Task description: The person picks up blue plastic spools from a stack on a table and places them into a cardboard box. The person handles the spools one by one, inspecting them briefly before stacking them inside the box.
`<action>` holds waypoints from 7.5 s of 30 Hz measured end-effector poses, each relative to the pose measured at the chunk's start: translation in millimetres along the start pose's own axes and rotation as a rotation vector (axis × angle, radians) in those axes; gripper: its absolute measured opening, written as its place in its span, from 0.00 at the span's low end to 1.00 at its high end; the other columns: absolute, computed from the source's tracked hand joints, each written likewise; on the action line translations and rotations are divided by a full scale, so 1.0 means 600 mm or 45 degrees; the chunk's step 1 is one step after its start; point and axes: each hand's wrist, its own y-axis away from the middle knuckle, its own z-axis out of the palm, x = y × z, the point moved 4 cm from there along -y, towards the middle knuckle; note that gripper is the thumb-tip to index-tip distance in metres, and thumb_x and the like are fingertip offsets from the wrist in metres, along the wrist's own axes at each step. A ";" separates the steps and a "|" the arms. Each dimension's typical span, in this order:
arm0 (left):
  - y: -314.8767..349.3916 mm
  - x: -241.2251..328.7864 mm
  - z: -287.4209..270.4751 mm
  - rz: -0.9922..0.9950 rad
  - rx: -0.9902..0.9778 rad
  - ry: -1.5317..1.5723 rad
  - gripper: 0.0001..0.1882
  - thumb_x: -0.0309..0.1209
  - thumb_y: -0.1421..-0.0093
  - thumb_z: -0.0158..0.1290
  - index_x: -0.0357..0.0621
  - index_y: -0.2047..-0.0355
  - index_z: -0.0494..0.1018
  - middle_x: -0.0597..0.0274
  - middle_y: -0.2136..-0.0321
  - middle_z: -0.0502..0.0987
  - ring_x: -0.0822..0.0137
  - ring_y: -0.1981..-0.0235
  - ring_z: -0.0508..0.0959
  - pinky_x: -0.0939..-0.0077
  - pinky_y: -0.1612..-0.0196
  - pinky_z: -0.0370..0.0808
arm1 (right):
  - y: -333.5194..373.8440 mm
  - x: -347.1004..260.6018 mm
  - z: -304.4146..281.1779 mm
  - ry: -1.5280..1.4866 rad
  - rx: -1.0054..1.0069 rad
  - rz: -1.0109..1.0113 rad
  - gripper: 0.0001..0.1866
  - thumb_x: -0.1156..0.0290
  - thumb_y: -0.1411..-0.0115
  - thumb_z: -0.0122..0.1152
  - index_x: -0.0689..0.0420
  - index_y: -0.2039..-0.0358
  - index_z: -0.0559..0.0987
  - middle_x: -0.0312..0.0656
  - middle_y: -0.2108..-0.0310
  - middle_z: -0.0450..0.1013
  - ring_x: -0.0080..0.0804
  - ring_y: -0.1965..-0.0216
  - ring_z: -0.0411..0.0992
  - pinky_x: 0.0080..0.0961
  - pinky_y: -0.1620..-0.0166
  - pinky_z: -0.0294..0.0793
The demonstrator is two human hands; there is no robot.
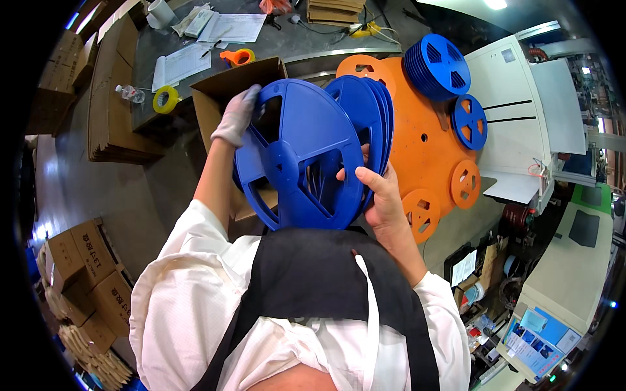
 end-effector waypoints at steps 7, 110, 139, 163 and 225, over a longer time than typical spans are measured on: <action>0.192 -0.190 -0.029 -0.505 -0.217 0.998 0.24 0.49 0.34 0.45 0.41 0.50 0.72 0.53 0.59 0.79 0.58 0.60 0.79 0.62 0.54 0.77 | -0.040 0.020 -0.076 -0.113 0.170 -0.081 0.23 0.74 0.49 0.62 0.56 0.52 0.68 0.45 0.64 0.74 0.35 0.63 0.77 0.27 0.61 0.78; 0.259 -0.027 0.078 -0.010 -0.575 1.814 0.38 0.39 0.48 0.61 0.41 0.40 0.58 0.54 0.52 0.72 0.59 0.49 0.73 0.64 0.44 0.70 | -0.004 0.033 -0.016 0.286 0.110 -0.226 0.22 0.59 0.31 0.45 0.63 0.45 0.69 0.50 0.47 0.71 0.36 0.53 0.74 0.18 0.67 0.71; 0.272 -0.042 0.085 -0.081 -0.744 1.979 0.37 0.49 0.49 0.61 0.41 0.43 0.65 0.52 0.49 0.71 0.55 0.49 0.73 0.61 0.43 0.70 | -0.050 0.106 -0.010 -0.215 0.186 0.105 0.32 0.72 0.45 0.59 0.43 0.40 0.62 0.44 0.48 0.71 0.33 0.64 0.77 0.29 0.62 0.80; 0.273 -0.166 -0.083 -0.370 0.053 0.940 0.12 0.29 0.39 0.55 0.33 0.58 0.74 0.61 0.68 0.79 0.71 0.68 0.79 0.78 0.59 0.78 | 0.038 0.089 -0.126 -0.117 0.306 -0.013 0.25 0.76 0.42 0.54 0.47 0.45 0.62 0.48 0.59 0.74 0.31 0.74 0.72 0.27 0.70 0.76; -0.117 -0.326 0.137 -0.359 0.296 -0.715 0.33 0.35 0.40 0.51 0.40 0.37 0.54 0.41 0.47 0.70 0.46 0.47 0.72 0.61 0.47 0.71 | 0.052 0.084 -0.240 0.391 0.674 0.003 0.16 0.59 0.32 0.48 0.58 0.53 0.72 0.37 0.58 0.71 0.25 0.69 0.75 0.14 0.79 0.61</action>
